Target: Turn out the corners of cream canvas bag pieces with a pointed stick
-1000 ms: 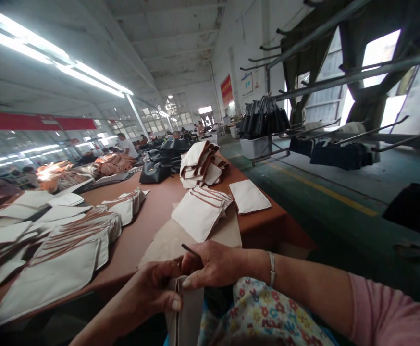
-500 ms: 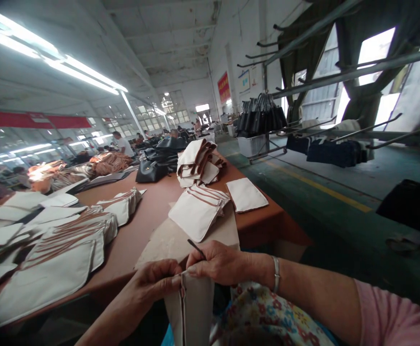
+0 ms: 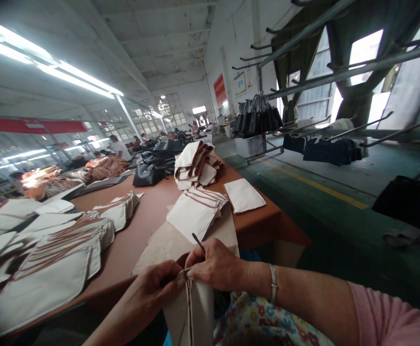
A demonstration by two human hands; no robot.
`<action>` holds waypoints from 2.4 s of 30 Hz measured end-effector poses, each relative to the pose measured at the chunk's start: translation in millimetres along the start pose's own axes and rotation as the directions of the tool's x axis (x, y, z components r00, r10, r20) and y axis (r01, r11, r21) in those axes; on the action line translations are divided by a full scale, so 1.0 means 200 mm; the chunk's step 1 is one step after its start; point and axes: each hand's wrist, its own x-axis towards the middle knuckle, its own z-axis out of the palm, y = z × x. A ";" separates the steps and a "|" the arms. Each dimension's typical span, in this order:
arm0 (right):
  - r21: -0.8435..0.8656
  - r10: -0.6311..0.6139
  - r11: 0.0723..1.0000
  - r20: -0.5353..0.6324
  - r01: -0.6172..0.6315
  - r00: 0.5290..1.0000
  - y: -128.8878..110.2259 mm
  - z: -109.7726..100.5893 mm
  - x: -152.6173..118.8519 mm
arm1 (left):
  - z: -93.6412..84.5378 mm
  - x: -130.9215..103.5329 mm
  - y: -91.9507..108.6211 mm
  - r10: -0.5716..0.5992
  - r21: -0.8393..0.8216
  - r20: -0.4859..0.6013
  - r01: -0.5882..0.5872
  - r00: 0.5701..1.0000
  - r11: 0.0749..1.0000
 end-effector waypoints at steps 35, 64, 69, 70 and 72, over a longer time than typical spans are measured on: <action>-0.055 -0.011 0.998 0.405 0.036 0.914 -0.10 -0.19 -0.09 | 0.09 -0.08 0.05 0.016 -0.047 0.029 -0.014 0.999 0.999; 0.197 0.173 0.949 0.322 -0.245 0.931 0.03 -0.17 -0.16 | 0.06 -0.10 0.05 0.057 -0.121 -0.010 -0.058 0.998 0.991; 0.255 0.247 0.909 0.308 -0.330 0.919 0.03 -0.16 -0.16 | 0.08 -0.10 0.02 0.108 -0.079 -0.108 -0.117 0.988 0.990; 0.277 0.253 0.899 0.304 -0.340 0.918 0.03 -0.15 -0.16 | 0.09 -0.10 0.01 0.166 -0.012 -0.165 -0.171 0.972 0.985; 0.315 0.256 0.882 0.306 -0.351 0.917 0.03 -0.14 -0.16 | 0.11 -0.10 -0.01 0.331 0.166 -0.217 -0.299 0.919 0.940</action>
